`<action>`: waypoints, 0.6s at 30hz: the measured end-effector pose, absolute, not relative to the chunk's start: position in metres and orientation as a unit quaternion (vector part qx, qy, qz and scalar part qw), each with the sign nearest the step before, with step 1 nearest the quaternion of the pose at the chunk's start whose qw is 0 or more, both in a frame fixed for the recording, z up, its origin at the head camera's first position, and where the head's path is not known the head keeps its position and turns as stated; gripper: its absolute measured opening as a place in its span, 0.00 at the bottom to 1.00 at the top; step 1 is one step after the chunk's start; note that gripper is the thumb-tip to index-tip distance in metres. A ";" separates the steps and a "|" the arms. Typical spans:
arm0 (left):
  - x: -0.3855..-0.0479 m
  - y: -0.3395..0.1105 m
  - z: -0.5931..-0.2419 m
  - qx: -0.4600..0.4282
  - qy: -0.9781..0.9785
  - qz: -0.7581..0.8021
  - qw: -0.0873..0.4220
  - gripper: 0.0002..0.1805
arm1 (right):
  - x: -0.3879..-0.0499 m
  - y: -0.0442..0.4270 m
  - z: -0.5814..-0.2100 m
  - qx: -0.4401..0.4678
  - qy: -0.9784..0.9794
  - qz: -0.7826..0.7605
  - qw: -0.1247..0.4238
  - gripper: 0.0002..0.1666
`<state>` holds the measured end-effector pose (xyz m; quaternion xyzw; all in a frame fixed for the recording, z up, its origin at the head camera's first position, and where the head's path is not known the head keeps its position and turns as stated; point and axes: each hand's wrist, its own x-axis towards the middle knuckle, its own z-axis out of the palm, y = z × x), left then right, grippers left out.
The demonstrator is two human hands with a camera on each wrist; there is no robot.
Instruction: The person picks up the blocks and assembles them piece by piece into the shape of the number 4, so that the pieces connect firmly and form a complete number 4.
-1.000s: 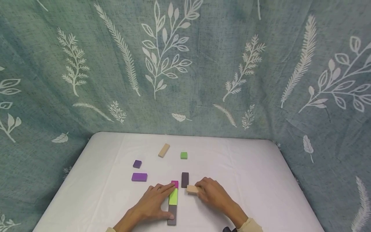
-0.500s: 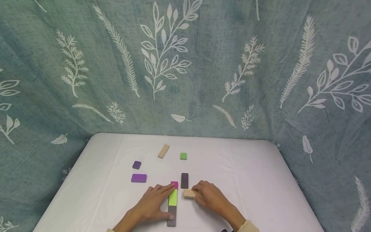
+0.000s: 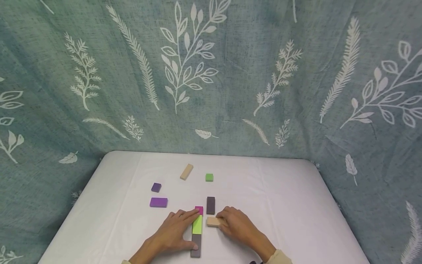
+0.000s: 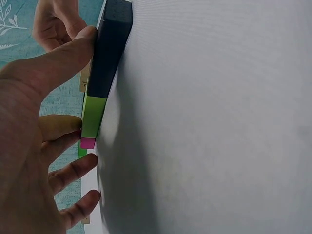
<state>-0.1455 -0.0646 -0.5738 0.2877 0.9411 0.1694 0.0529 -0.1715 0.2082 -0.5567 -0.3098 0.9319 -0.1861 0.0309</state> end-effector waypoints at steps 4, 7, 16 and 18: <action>-0.146 -0.065 -0.574 0.285 0.942 0.168 0.055 0.54 | -0.173 0.206 -0.558 -0.309 0.932 -0.186 0.033 0.14; -0.146 -0.065 -0.575 0.285 0.942 0.167 0.053 0.54 | -0.175 0.206 -0.558 -0.309 0.932 -0.186 0.029 0.14; -0.146 -0.065 -0.575 0.289 0.942 0.166 0.045 0.55 | -0.179 0.202 -0.561 -0.301 0.935 -0.187 0.027 0.14; -0.145 -0.065 -0.574 0.289 0.941 0.168 0.048 0.55 | -0.180 0.200 -0.561 -0.300 0.935 -0.186 0.029 0.13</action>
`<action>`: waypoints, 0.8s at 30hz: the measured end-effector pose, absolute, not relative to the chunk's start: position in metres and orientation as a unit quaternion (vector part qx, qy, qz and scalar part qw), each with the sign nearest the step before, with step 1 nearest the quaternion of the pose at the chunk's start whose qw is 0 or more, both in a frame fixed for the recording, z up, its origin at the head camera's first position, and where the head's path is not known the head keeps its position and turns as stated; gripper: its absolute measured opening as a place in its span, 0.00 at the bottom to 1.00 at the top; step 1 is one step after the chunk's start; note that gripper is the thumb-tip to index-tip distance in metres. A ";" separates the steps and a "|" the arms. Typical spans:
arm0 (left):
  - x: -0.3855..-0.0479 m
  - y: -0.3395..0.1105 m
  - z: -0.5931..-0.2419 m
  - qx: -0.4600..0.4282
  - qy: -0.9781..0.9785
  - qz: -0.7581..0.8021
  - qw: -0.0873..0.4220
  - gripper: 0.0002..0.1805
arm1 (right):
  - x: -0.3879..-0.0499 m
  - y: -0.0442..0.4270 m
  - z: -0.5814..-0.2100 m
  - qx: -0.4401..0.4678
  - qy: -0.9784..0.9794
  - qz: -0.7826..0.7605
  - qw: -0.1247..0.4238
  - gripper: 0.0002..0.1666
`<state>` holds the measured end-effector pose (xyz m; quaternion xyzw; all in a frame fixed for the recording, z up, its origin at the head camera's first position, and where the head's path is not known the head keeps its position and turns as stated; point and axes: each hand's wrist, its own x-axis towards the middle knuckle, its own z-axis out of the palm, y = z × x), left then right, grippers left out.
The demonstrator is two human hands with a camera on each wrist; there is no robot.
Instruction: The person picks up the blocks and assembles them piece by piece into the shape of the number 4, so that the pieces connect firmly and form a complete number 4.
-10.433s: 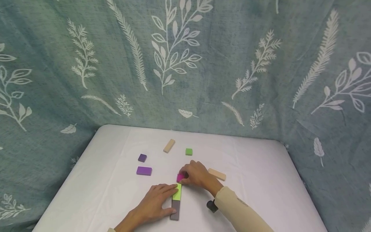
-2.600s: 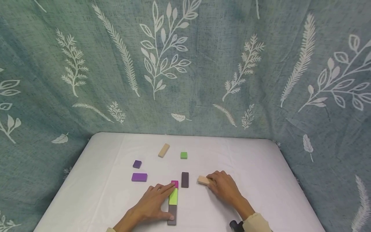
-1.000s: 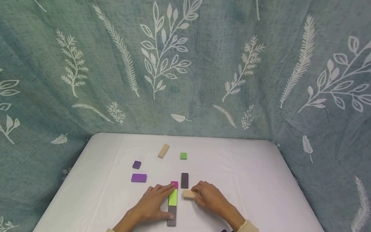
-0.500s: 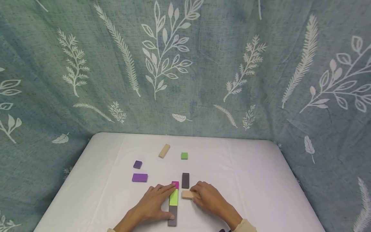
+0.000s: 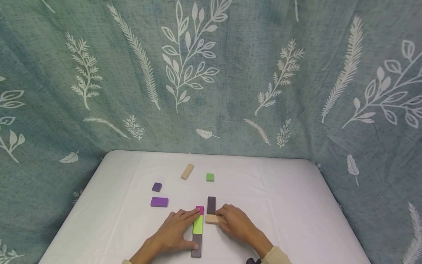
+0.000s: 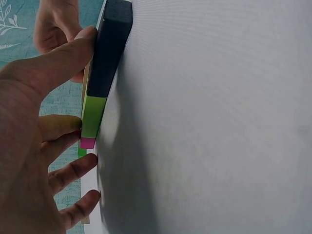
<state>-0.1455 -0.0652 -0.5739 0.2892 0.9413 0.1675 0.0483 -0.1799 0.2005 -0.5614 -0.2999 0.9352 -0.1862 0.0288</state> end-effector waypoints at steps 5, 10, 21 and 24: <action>-0.145 -0.065 -0.574 0.291 0.940 0.170 0.048 0.54 | -0.183 0.198 -0.561 -0.292 0.938 -0.185 0.037 0.15; -0.145 -0.066 -0.573 0.294 0.940 0.168 0.041 0.54 | -0.187 0.197 -0.560 -0.288 0.940 -0.181 0.037 0.16; -0.146 -0.067 -0.575 0.295 0.940 0.169 0.039 0.54 | -0.195 0.193 -0.561 -0.290 0.938 -0.187 0.031 0.16; -0.146 -0.066 -0.575 0.294 0.940 0.165 0.039 0.54 | -0.198 0.193 -0.562 -0.281 0.941 -0.183 0.033 0.17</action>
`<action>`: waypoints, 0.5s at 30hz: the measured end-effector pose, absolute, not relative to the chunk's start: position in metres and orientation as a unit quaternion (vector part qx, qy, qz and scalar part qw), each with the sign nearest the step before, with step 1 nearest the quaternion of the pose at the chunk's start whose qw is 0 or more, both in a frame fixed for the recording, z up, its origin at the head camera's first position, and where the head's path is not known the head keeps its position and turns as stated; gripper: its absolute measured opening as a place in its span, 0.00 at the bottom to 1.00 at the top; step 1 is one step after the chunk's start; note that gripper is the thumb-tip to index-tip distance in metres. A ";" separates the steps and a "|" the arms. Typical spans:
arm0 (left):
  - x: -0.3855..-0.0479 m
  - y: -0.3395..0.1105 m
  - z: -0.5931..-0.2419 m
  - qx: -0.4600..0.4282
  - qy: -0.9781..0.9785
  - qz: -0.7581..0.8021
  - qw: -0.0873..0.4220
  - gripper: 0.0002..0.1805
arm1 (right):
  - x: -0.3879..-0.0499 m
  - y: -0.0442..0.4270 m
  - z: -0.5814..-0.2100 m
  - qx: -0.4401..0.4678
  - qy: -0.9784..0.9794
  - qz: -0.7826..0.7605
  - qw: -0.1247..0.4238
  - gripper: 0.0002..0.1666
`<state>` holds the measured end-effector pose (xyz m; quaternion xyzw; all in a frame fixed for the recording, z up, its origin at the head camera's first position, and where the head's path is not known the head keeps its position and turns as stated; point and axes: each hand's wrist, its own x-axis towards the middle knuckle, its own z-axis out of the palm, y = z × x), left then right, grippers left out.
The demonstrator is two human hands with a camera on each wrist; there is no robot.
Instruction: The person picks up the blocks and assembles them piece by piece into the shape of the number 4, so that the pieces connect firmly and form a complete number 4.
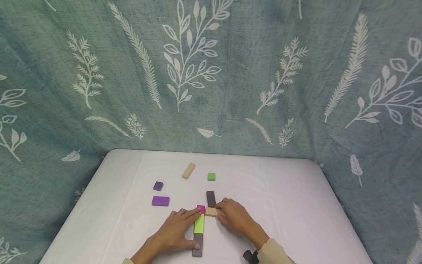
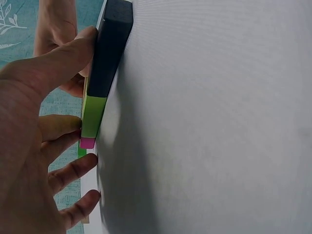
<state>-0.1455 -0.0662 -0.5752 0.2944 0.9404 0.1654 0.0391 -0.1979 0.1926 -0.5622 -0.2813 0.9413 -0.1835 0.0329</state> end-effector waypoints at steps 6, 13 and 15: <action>-0.146 -0.066 -0.575 0.294 0.941 0.162 0.037 0.54 | -0.202 0.193 -0.562 -0.271 0.945 -0.182 0.033 0.16; -0.145 -0.066 -0.576 0.295 0.941 0.164 0.036 0.54 | -0.206 0.193 -0.563 -0.283 0.941 -0.183 0.030 0.16; -0.145 -0.066 -0.576 0.295 0.941 0.164 0.037 0.54 | -0.207 0.193 -0.564 -0.288 0.939 -0.185 0.026 0.15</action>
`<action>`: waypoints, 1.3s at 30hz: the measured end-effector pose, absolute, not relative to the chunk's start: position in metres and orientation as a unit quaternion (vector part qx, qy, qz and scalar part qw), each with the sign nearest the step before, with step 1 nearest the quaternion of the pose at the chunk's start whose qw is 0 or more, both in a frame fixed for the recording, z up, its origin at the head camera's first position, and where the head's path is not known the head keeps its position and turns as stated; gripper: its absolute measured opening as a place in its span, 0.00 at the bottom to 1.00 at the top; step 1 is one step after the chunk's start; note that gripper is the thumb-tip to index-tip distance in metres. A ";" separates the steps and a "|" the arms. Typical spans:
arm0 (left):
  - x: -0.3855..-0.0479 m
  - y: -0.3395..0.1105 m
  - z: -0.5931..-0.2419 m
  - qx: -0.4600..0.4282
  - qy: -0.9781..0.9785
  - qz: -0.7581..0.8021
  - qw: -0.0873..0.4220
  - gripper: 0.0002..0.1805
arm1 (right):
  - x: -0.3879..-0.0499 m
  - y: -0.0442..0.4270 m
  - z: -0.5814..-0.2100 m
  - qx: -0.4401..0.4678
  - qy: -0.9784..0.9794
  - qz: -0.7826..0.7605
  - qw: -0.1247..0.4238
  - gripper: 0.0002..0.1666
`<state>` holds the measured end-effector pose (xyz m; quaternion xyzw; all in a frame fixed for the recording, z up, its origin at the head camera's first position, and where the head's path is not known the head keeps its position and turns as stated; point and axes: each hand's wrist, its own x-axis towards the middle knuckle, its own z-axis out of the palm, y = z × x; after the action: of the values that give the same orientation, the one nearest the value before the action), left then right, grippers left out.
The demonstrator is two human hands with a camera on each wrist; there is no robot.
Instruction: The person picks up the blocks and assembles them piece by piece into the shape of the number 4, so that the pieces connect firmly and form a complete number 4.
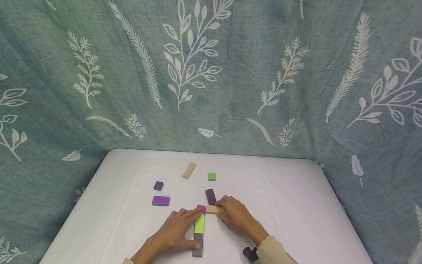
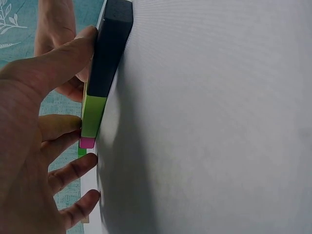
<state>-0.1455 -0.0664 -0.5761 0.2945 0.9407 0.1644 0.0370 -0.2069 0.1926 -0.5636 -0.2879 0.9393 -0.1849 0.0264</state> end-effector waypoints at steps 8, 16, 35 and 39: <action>-0.146 -0.066 -0.579 0.295 0.941 0.160 0.032 0.54 | -0.207 0.193 -0.564 -0.299 0.935 -0.188 0.021 0.14; -0.146 -0.067 -0.582 0.300 0.940 0.160 0.018 0.54 | -0.206 0.191 -0.562 -0.301 0.934 -0.188 0.025 0.15; -0.146 -0.066 -0.578 0.293 0.942 0.159 0.035 0.55 | -0.207 0.191 -0.564 -0.301 0.934 -0.189 0.033 0.15; -0.145 -0.066 -0.577 0.292 0.942 0.161 0.035 0.55 | -0.207 0.191 -0.565 -0.299 0.935 -0.187 0.032 0.15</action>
<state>-0.1455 -0.0660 -0.5773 0.2923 0.9421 0.1607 0.0351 -0.2074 0.1906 -0.5647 -0.2988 0.9353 -0.1870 0.0317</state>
